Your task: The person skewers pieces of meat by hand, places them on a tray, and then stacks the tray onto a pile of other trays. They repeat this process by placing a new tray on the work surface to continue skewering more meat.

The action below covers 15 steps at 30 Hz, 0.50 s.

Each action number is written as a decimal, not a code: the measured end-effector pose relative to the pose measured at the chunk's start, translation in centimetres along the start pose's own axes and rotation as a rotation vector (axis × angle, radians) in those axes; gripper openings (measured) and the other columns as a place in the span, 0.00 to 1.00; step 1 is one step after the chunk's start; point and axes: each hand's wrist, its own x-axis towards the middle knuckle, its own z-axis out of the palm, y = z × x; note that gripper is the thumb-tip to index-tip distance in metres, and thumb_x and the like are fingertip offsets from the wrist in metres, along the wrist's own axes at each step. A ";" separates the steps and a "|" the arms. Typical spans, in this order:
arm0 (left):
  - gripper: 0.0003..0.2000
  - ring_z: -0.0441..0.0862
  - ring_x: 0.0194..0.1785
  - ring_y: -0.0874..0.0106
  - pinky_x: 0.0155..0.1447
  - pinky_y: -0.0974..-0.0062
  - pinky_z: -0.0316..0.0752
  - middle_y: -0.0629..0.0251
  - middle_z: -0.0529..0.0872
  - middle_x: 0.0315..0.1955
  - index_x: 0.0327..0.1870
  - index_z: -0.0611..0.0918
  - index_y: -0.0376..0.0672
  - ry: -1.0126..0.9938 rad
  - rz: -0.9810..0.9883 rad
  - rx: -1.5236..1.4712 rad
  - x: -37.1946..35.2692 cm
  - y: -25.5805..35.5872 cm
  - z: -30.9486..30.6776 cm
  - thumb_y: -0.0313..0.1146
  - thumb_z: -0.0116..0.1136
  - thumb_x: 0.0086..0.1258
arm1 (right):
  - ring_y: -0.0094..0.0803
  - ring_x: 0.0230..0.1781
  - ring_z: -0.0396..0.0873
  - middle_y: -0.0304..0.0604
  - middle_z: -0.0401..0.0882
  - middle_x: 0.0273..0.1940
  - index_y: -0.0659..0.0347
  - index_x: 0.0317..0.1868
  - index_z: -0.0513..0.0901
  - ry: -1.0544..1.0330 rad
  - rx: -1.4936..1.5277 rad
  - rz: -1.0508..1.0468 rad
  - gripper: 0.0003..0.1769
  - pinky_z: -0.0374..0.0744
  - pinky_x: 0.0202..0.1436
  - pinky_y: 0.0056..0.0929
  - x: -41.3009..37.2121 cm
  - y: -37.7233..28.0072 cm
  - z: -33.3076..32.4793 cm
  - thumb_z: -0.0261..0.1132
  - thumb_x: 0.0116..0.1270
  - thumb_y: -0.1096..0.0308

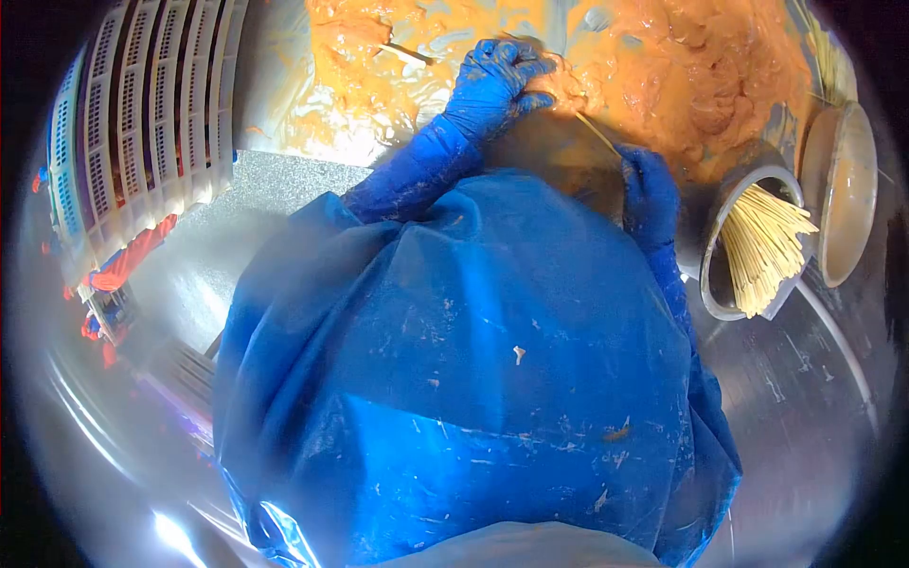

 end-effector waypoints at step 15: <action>0.21 0.74 0.53 0.55 0.60 0.59 0.70 0.58 0.80 0.49 0.52 0.84 0.54 0.001 0.015 0.022 0.0 0.2 0.1 0.43 0.70 0.55 | 0.38 0.47 0.79 0.48 0.81 0.43 0.61 0.50 0.82 -0.017 0.069 0.058 0.12 0.74 0.53 0.32 0.3 1.2 1.7 0.59 0.68 0.73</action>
